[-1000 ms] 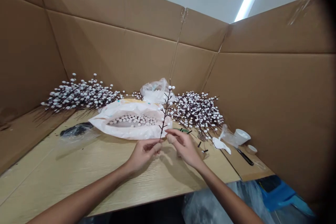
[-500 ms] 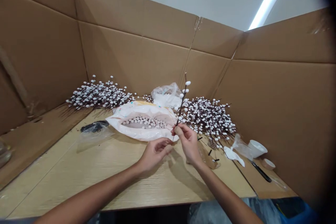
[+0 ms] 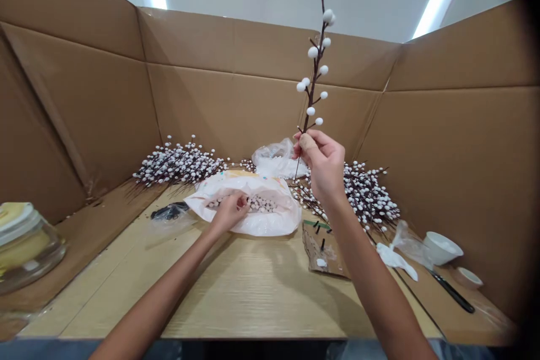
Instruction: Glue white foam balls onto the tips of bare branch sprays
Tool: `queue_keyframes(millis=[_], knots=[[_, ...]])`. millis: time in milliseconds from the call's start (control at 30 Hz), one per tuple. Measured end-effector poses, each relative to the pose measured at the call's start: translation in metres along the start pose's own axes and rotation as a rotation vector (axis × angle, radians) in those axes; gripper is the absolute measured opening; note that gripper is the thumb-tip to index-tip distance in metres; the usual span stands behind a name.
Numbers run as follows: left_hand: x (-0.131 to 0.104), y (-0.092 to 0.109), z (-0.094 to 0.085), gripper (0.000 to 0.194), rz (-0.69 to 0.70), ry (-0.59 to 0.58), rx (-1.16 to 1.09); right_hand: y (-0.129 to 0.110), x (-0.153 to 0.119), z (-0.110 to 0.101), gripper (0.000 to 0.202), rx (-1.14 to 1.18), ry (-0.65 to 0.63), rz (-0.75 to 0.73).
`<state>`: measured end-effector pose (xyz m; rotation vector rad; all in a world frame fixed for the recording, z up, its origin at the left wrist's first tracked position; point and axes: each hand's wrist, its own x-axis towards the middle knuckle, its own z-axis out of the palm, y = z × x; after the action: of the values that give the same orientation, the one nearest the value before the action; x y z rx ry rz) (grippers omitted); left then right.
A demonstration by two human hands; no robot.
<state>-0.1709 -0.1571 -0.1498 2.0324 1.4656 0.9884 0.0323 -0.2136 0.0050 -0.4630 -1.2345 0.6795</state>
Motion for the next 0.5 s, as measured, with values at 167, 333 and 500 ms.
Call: queue_keyframes(millis=[167,333,500], knots=[[0.018,-0.004,0.007,0.031,-0.151,-0.103,0.191,-0.003,0.002,0.004,0.009,0.053,0.003,-0.013],[0.028,0.001,0.02,0.032,-0.255,-0.08,0.274,-0.002,-0.002,0.002,0.009,0.087,-0.022,0.004],[0.029,0.002,0.034,0.033,-0.297,-0.038,0.252,-0.006,0.0,-0.009,0.008,0.04,-0.05,-0.013]])
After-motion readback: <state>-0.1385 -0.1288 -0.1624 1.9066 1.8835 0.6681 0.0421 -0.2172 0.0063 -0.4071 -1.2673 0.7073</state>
